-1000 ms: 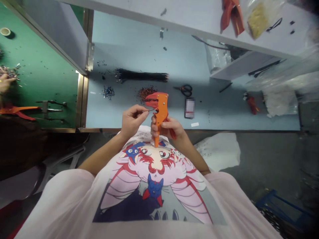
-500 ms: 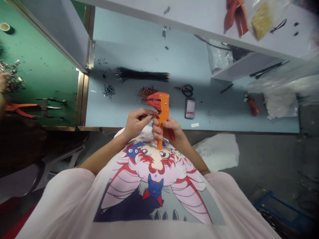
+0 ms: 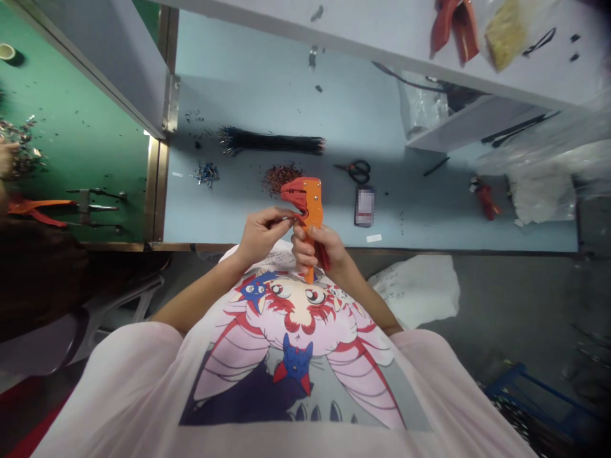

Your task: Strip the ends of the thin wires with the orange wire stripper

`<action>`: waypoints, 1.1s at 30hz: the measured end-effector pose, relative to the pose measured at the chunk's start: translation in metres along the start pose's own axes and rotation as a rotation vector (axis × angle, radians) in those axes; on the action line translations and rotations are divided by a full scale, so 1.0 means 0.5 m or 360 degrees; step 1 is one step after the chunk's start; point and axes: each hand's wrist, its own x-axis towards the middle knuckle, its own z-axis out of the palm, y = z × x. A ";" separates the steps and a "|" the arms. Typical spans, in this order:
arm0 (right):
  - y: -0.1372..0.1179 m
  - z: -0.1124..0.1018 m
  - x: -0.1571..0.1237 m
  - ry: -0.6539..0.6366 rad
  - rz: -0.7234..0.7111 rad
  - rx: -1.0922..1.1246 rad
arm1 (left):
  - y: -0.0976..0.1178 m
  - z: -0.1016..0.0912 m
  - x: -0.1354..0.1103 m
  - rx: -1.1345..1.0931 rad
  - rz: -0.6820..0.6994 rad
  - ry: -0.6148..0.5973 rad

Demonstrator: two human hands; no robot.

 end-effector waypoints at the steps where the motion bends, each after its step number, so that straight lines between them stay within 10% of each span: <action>1: 0.000 0.001 0.001 0.0025 0.0006 -0.0003 | -0.001 0.001 0.001 -0.0007 -0.0019 0.0007; 9: -0.010 -0.018 0.034 0.0108 -0.0006 0.0076 | -0.043 0.001 0.031 -0.0006 -0.0176 0.0078; 16: -0.040 -0.123 0.115 0.0497 -0.0233 0.0174 | -0.148 -0.043 0.124 0.0419 -0.0356 0.0083; 22: 0.001 -0.250 0.104 0.1296 -0.0297 -0.0337 | -0.239 -0.139 0.164 0.1144 -0.0521 0.0229; 27: 0.075 -0.309 0.044 0.1584 -0.0349 -0.0447 | -0.294 -0.159 0.105 0.1117 -0.0816 -0.0029; 33: 0.132 -0.325 0.004 0.1773 -0.0398 -0.0440 | -0.358 -0.092 0.040 0.0776 -0.1072 -0.0512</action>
